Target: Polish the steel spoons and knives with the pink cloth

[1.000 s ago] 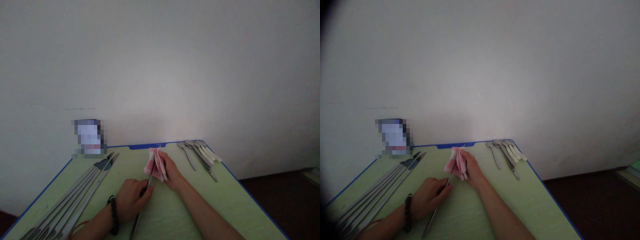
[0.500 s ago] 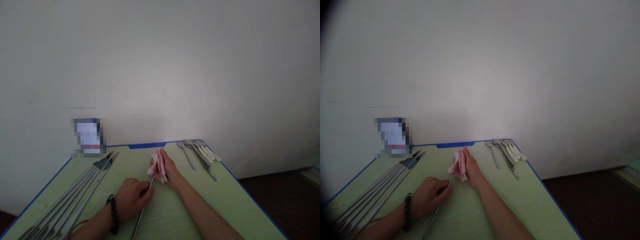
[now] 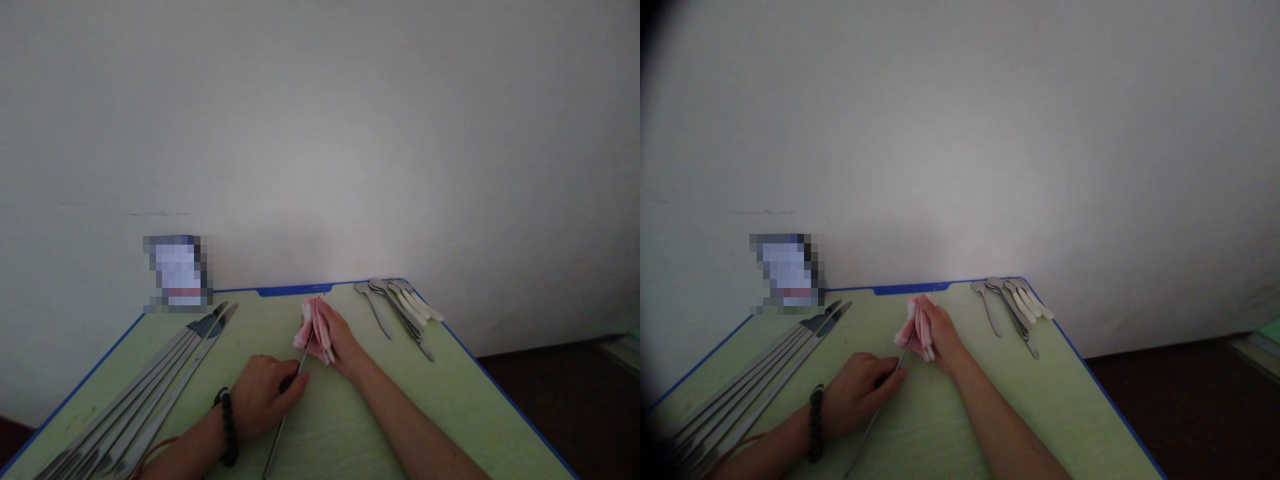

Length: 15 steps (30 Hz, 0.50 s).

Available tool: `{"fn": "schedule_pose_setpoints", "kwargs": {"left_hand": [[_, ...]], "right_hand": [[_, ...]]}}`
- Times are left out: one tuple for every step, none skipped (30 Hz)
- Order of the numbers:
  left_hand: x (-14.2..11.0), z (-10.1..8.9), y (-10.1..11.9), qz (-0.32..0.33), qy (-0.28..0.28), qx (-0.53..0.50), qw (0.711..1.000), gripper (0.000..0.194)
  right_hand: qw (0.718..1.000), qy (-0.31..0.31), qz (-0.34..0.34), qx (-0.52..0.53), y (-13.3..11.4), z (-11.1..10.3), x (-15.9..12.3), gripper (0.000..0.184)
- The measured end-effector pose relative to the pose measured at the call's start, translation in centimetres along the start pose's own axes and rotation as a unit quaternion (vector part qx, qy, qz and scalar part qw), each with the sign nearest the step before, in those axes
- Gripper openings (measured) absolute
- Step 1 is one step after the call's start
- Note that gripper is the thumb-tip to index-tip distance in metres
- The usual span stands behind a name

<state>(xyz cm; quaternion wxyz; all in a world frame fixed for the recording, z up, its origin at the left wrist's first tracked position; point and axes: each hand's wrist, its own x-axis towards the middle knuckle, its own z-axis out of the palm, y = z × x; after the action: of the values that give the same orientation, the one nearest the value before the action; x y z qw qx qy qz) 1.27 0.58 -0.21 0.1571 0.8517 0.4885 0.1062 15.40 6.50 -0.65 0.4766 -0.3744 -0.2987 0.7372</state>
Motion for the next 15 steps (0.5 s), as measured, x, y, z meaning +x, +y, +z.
{"fn": "schedule_pose_setpoints", "kwargs": {"left_hand": [[-0.03,0.01,-0.01,-0.001,0.004,-0.003,1.000,0.037],[-0.06,0.02,-0.03,-0.005,0.007,-0.009,1.000,0.035],[-0.07,0.04,-0.05,-0.008,0.010,-0.016,1.000,0.033],[-0.08,0.07,-0.07,-0.011,0.011,-0.023,1.000,0.031],[-0.08,0.09,-0.09,-0.013,0.013,-0.028,0.999,0.030],[-0.07,0.10,-0.10,-0.013,0.014,-0.029,0.999,0.029],[-0.05,0.12,-0.09,-0.013,0.014,-0.026,0.999,0.030],[-0.03,0.12,-0.08,-0.013,0.014,-0.023,1.000,0.031],[-0.01,0.13,-0.06,-0.012,0.014,-0.019,1.000,0.032],[0.01,0.13,-0.04,-0.012,0.014,-0.016,1.000,0.033],[0.02,0.14,-0.03,-0.012,0.014,-0.013,1.000,0.034],[0.02,0.14,-0.02,-0.012,0.014,-0.012,1.000,0.034],[0.03,0.15,-0.02,-0.012,0.014,-0.012,1.000,0.034],[0.03,0.15,-0.03,-0.012,0.014,-0.012,1.000,0.034],[0.04,0.14,-0.04,-0.013,0.014,-0.014,1.000,0.034]], "right_hand": [[1.000,-0.001,0.001,-0.001,-0.01,0.03,-0.02,0.038],[1.000,-0.002,0.000,-0.003,-0.03,0.06,-0.03,0.039],[1.000,-0.001,-0.003,-0.004,-0.04,0.09,-0.05,0.039],[1.000,0.000,-0.007,-0.006,-0.05,0.11,-0.06,0.040],[1.000,0.001,-0.011,-0.008,-0.05,0.13,-0.07,0.040],[1.000,0.001,-0.014,-0.011,-0.04,0.13,-0.07,0.041],[1.000,0.000,-0.014,-0.012,-0.02,0.11,-0.06,0.041],[1.000,-0.002,-0.013,-0.013,0.00,0.08,-0.03,0.041],[1.000,-0.005,-0.011,-0.014,0.03,0.03,0.01,0.042],[1.000,-0.007,-0.007,-0.014,0.06,-0.03,0.07,0.042],[1.000,-0.007,-0.003,-0.013,0.09,-0.09,0.13,0.042],[1.000,-0.005,0.002,-0.012,0.12,-0.16,0.20,0.041],[1.000,-0.002,0.006,-0.009,0.13,-0.21,0.26,0.040],[1.000,0.001,0.009,-0.004,0.14,-0.26,0.31,0.038],[1.000,0.005,0.010,0.001,0.13,-0.28,0.35,0.037]]}}
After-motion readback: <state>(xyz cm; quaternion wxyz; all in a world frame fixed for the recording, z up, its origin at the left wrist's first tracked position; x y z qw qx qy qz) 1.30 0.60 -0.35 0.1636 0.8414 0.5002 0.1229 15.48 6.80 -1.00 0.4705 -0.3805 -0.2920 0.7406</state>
